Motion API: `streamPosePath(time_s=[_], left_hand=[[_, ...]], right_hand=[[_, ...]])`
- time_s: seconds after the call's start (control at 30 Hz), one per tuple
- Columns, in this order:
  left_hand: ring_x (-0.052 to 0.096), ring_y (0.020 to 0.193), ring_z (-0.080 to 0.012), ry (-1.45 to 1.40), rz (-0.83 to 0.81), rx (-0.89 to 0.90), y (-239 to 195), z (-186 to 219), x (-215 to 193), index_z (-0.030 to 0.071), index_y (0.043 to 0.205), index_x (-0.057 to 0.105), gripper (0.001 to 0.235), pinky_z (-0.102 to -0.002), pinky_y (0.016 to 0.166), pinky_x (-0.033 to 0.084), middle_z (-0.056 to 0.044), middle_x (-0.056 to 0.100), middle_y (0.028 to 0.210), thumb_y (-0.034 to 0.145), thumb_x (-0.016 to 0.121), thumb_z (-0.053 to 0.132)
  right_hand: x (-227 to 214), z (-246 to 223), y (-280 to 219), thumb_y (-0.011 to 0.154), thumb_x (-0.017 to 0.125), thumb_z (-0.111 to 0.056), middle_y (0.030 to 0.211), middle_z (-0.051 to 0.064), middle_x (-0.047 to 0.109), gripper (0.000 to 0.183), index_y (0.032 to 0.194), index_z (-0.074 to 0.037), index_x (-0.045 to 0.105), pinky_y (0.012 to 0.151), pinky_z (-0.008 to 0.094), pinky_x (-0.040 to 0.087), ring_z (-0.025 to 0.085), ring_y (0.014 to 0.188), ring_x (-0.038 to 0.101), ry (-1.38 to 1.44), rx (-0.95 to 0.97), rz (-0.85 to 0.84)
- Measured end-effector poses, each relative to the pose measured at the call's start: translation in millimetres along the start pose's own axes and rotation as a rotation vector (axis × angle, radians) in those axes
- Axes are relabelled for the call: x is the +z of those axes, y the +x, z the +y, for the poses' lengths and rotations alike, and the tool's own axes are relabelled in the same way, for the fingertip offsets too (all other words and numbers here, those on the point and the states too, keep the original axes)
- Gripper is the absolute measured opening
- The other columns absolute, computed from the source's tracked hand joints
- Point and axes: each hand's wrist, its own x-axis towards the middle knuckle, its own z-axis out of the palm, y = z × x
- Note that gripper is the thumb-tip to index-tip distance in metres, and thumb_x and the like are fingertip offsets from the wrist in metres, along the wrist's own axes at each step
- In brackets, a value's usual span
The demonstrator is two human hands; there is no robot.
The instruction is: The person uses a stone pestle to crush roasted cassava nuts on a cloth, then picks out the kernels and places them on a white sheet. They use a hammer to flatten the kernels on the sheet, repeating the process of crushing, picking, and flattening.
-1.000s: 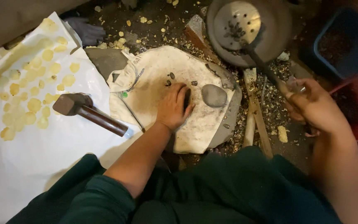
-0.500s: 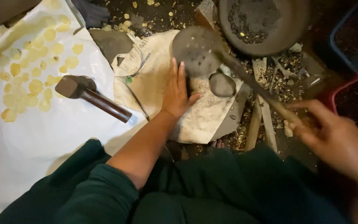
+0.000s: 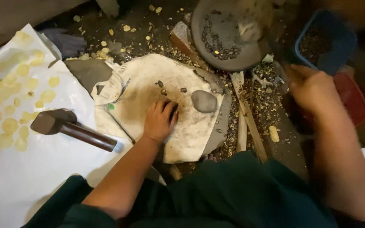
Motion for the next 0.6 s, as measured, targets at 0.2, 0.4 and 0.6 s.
streamPosePath(time_s=[0.2,0.4,0.6], left_hand=[[0.058,0.11,-0.0325,0.044,0.037,0.0,6,2,0,0.009,0.122,0.068,0.032,-0.042,0.093,0.049,-0.012,0.059,0.13,0.094,0.07,0.023],[0.053,0.118,-0.0357,0.068,-0.005,-0.065,1,4,2,0.005,0.129,0.061,0.046,-0.043,0.102,0.042,-0.017,0.055,0.134,0.09,0.058,0.03],[0.056,0.098,-0.0335,0.005,0.022,-0.048,-1,-2,5,0.009,0.119,0.068,0.027,-0.042,0.084,0.046,-0.012,0.061,0.118,0.093,0.068,0.017]], right_hand=[[-44,-41,-11,0.105,0.065,-0.028,0.071,0.015,0.065,0.033,0.125,-0.005,0.077,0.051,0.035,0.038,0.023,0.053,0.05,0.405,0.224,-0.416],[-5,-64,-26,0.102,0.053,-0.016,0.066,0.003,0.053,0.04,0.139,-0.011,0.067,0.037,0.027,0.021,0.011,0.044,0.035,0.888,0.257,-0.329],[1,-66,-61,0.104,0.061,-0.019,0.092,0.031,0.076,0.055,0.158,-0.018,0.055,0.056,0.043,0.06,0.03,0.043,0.065,0.019,0.106,0.008]])
